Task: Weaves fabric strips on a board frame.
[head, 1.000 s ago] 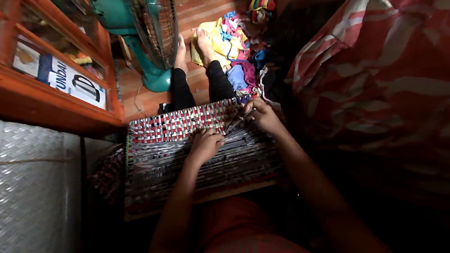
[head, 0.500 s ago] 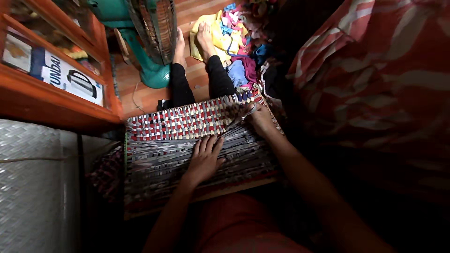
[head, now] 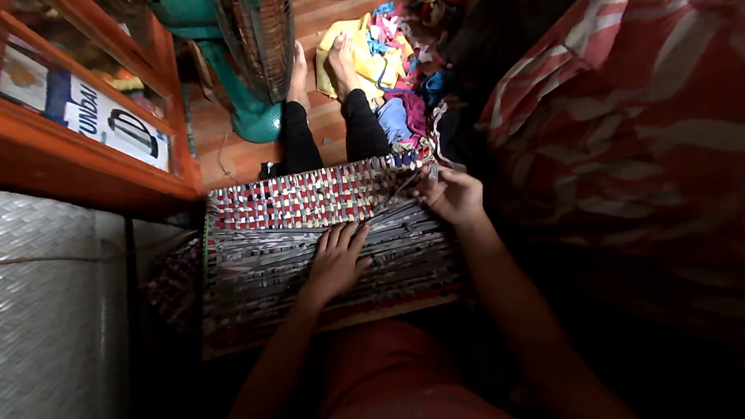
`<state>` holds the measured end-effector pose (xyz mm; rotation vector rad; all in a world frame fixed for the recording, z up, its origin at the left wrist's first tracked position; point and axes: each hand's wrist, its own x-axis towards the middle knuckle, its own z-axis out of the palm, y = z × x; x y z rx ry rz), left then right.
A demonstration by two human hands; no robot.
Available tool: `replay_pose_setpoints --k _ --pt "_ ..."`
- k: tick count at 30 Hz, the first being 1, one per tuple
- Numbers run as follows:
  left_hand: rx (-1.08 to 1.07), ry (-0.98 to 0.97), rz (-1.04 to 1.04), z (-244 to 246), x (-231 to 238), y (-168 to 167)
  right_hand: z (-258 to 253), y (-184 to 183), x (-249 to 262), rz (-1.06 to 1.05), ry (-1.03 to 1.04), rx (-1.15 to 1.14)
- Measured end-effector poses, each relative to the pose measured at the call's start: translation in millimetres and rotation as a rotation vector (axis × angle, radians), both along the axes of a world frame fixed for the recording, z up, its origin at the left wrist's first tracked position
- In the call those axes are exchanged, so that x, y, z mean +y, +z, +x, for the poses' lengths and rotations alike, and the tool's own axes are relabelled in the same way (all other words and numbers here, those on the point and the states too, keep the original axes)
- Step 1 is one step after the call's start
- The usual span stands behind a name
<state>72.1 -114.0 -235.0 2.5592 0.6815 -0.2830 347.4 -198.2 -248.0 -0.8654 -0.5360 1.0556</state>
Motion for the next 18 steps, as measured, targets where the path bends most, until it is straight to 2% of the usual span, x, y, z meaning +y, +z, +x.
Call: replay_pose_setpoints --k 3,6,10,14,16,18 --pt "0.000 0.064 -0.038 6 10 14 2 -2 2 0.011 -0.015 -0.144" --pt "-0.004 0.133 0.013 13 21 19 -11 -2 8 -0.182 -0.046 -0.517" --pt "-0.038 0.065 0.008 17 22 24 -41 4 19 -0.385 0.107 -0.906" --pt "-0.002 0.003 -0.027 10 12 24 -52 -7 20 -0.296 0.286 -1.240" --pt "-0.066 0.027 -0.019 4 7 17 -56 -15 19 -0.184 0.270 -1.418" --pt "-0.201 0.102 0.008 0 3 7 -58 -14 18 -0.184 0.313 -1.493"
